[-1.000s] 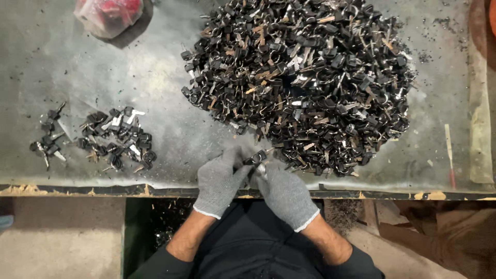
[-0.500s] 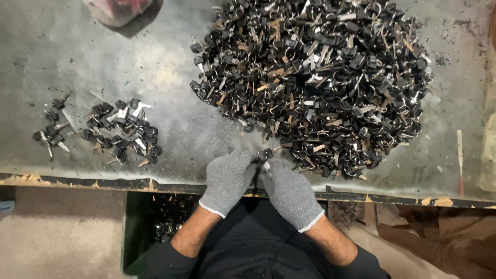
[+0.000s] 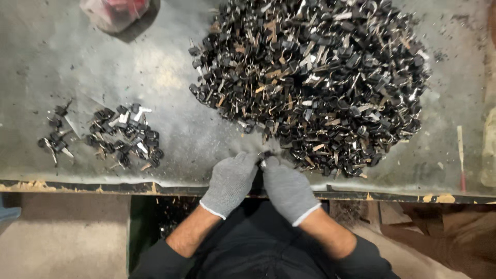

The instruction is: The person wearing gloves picks keys one at a time from a large pile of mixed keys on a work table and places selected keys onto a smaller pile on the left side of the table, repeating this sorting motion throughout the episode.

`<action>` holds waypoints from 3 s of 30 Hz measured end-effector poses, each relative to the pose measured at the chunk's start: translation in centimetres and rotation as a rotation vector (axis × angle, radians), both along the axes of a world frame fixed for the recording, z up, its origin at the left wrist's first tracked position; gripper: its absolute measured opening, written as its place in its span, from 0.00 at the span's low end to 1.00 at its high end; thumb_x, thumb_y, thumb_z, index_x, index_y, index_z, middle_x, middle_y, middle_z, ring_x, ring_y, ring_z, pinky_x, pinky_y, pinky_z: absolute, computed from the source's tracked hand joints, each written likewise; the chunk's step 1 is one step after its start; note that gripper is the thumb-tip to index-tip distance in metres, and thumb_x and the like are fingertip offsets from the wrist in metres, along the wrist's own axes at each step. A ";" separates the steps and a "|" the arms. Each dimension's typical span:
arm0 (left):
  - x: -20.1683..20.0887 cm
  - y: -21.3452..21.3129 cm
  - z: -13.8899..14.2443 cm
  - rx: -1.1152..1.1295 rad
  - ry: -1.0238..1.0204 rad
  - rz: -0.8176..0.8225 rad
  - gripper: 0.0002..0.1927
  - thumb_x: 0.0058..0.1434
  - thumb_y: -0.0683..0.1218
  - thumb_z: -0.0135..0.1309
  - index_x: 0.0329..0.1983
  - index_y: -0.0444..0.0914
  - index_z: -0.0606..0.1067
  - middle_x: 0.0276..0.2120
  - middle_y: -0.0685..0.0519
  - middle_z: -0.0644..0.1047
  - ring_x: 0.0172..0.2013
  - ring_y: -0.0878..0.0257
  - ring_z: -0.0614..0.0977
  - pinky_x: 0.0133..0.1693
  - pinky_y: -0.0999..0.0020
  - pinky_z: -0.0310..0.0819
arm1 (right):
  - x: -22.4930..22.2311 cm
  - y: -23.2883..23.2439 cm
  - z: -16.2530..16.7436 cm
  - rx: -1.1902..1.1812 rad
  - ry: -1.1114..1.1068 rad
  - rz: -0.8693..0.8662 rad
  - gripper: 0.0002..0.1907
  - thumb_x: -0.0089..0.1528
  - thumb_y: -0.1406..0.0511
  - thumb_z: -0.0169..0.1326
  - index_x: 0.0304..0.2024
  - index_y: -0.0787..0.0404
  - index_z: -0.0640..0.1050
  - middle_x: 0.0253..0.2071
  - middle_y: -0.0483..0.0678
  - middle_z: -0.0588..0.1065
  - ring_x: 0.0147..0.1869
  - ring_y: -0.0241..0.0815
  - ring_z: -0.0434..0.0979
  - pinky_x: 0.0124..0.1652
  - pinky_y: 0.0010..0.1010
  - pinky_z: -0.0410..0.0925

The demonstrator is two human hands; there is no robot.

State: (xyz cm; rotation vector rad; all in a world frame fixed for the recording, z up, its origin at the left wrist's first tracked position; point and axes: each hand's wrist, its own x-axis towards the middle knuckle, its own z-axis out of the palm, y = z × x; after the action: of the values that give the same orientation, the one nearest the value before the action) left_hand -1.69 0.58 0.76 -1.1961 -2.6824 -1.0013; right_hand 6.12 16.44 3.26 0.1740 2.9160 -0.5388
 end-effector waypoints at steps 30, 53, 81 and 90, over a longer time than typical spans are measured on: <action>1.0 -0.8 -0.3 0.082 -0.031 0.019 0.19 0.54 0.38 0.55 0.51 0.35 0.74 0.38 0.46 0.78 0.37 0.49 0.81 0.40 0.55 0.75 | 0.8 -0.8 1.2 0.298 0.114 0.137 0.15 0.62 0.68 0.50 0.52 0.63 0.73 0.30 0.50 0.77 0.28 0.44 0.82 0.23 0.34 0.74; 1.3 -0.2 -0.5 -0.056 -0.070 0.013 0.20 0.53 0.35 0.54 0.52 0.36 0.76 0.34 0.45 0.77 0.30 0.48 0.81 0.33 0.53 0.76 | -0.4 0.0 -2.1 0.461 -0.098 0.555 0.22 0.64 0.64 0.51 0.51 0.79 0.71 0.39 0.69 0.77 0.32 0.51 0.82 0.32 0.36 0.76; 2.2 -0.4 1.3 -0.003 -0.177 0.117 0.23 0.53 0.35 0.53 0.53 0.37 0.76 0.39 0.45 0.79 0.36 0.47 0.81 0.39 0.53 0.75 | 0.7 -1.7 0.6 0.115 -0.207 0.042 0.10 0.68 0.66 0.49 0.49 0.67 0.70 0.30 0.55 0.79 0.33 0.53 0.84 0.29 0.40 0.75; 1.5 -1.1 1.0 0.102 -0.089 0.107 0.14 0.54 0.39 0.57 0.46 0.36 0.76 0.34 0.45 0.77 0.33 0.46 0.80 0.36 0.53 0.75 | -0.9 0.9 1.3 -0.259 -0.007 0.052 0.22 0.66 0.61 0.52 0.54 0.72 0.69 0.33 0.62 0.80 0.34 0.60 0.82 0.31 0.47 0.74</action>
State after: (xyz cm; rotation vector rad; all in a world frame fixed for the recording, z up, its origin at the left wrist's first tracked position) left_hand -0.15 -0.49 1.80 -1.0015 -2.6911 -1.1857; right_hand 5.21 17.33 4.52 0.0657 2.7999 -0.8954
